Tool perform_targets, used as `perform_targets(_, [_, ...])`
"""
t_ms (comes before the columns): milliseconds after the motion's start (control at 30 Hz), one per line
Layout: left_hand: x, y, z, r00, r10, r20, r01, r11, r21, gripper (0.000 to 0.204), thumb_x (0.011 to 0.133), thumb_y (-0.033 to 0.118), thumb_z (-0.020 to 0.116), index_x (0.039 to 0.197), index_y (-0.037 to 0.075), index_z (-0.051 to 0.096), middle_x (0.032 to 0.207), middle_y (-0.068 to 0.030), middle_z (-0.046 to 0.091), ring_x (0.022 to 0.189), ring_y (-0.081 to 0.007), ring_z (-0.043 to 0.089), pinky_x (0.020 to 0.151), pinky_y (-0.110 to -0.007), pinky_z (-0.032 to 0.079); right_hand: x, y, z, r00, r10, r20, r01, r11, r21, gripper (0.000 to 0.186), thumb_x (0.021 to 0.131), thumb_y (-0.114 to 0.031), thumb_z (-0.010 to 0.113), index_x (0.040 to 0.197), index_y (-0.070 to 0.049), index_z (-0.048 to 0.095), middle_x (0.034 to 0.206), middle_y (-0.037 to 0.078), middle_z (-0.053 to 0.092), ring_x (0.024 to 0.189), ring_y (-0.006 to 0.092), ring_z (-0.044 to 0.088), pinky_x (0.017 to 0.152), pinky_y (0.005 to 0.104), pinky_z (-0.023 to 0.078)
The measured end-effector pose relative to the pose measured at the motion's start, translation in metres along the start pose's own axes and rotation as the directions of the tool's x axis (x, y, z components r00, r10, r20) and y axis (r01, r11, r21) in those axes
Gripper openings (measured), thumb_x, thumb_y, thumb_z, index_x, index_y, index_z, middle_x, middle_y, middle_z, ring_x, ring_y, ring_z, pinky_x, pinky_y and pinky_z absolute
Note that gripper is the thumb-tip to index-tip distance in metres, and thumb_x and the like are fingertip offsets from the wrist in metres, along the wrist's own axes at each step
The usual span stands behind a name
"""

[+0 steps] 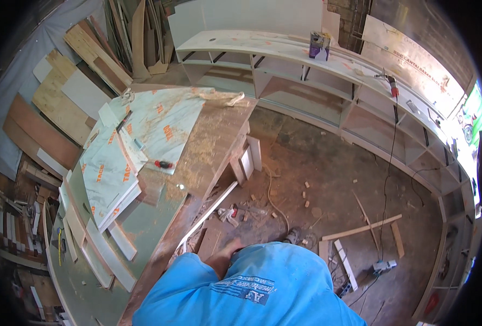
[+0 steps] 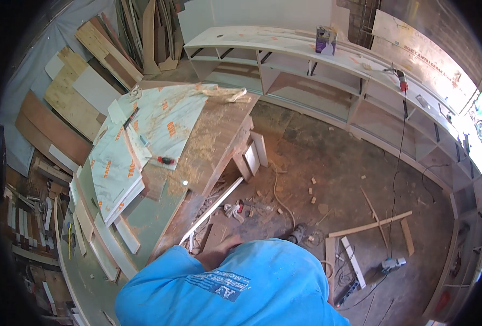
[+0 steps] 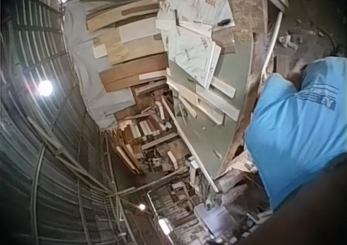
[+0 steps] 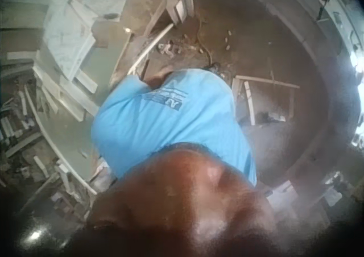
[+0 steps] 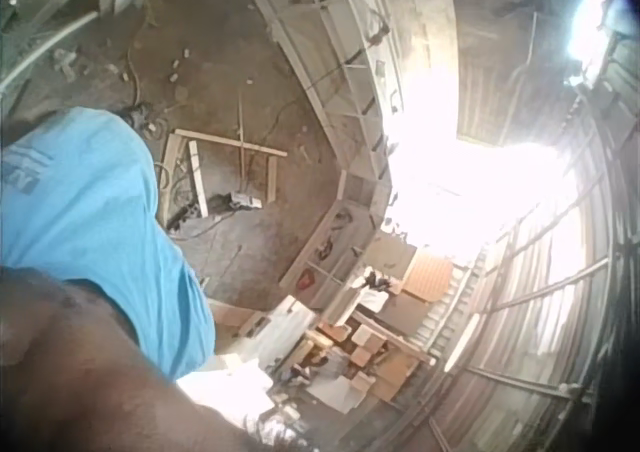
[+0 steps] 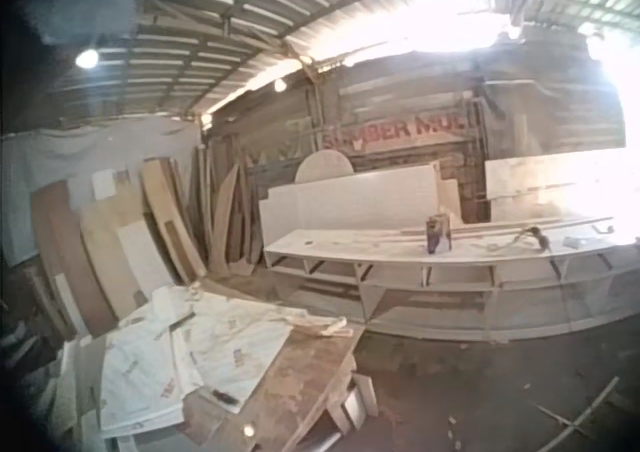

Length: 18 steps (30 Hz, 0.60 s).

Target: The person walks through a workshop, picks up a wood trimmer, and uses it to cut a rectangular slot into a white laminated board.

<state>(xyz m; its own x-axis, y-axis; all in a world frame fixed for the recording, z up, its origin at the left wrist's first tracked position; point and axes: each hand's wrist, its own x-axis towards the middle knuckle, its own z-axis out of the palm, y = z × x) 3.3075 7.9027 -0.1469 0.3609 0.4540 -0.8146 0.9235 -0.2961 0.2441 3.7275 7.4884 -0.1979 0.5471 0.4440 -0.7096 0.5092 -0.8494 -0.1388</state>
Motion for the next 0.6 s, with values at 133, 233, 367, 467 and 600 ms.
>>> perform_targets(133, [0.008, 0.012, -0.015, 0.990, -0.138, 0.023, 0.139, 0.988, -0.073, 0.040, 0.090, 0.038, 0.058, 0.110, 0.006, 0.073, 0.115, -0.0186, 0.070, 0.108, -0.0362, 0.067, 0.092, -0.047, 0.054, 0.109, 0.016, -0.083, 0.977, -0.211, 0.026, 0.202, 0.884, -0.422, 0.029, 0.071, -0.037, 0.077, 0.093, -0.018, 0.078, 0.090, 0.014, 0.074, 0.093, 0.0275, 0.071, 0.083, 0.0424, 0.055])
perform_targets(233, [0.034, 0.061, -0.038, 0.988, -0.152, -0.010, 0.150, 0.981, -0.125, 0.041, 0.090, 0.037, 0.057, 0.111, 0.005, 0.072, 0.114, -0.0190, 0.071, 0.108, -0.0358, 0.067, 0.092, -0.047, 0.054, 0.199, 0.014, -0.177, 0.873, -0.484, 0.053, 0.407, 0.665, -0.627, 0.021, 0.065, -0.032, 0.082, 0.076, -0.016, 0.077, 0.084, 0.013, 0.073, 0.075, 0.0291, 0.071, 0.070, 0.0420, 0.057])
perform_targets(367, [0.092, 0.144, -0.082, 0.994, -0.088, -0.057, 0.080, 0.987, -0.142, 0.043, 0.090, 0.037, 0.056, 0.111, 0.003, 0.072, 0.113, -0.0194, 0.071, 0.108, -0.0353, 0.067, 0.091, -0.046, 0.054, 0.263, -0.037, -0.288, 0.935, -0.202, -0.292, 0.312, 0.859, 0.405, 0.022, 0.078, -0.023, 0.076, 0.094, -0.009, 0.072, 0.085, 0.011, 0.069, 0.070, 0.0260, 0.069, 0.061, 0.0374, 0.057])
perform_targets(467, [0.134, 0.187, -0.115, 0.999, -0.036, -0.027, 0.034, 0.997, -0.074, 0.044, 0.090, 0.037, 0.056, 0.112, 0.002, 0.071, 0.113, -0.0197, 0.071, 0.107, -0.0349, 0.068, 0.091, -0.046, 0.054, 0.270, -0.097, -0.341, 0.947, -0.153, -0.283, 0.316, 0.612, 0.725, 0.020, 0.086, -0.017, 0.072, 0.101, -0.004, 0.069, 0.084, 0.009, 0.066, 0.064, 0.0217, 0.068, 0.054, 0.0345, 0.056])
perform_targets(600, [0.205, 0.247, -0.183, 0.997, 0.045, 0.060, -0.051, 0.994, 0.100, 0.045, 0.091, 0.037, 0.054, 0.113, 0.000, 0.070, 0.112, -0.0201, 0.071, 0.107, -0.0344, 0.068, 0.090, -0.045, 0.054, 0.270, -0.134, -0.375, 0.996, -0.023, -0.090, 0.083, 0.656, 0.750, 0.019, 0.084, -0.018, 0.071, 0.092, -0.001, 0.071, 0.084, 0.012, 0.069, 0.071, 0.0220, 0.068, 0.059, 0.0354, 0.055])
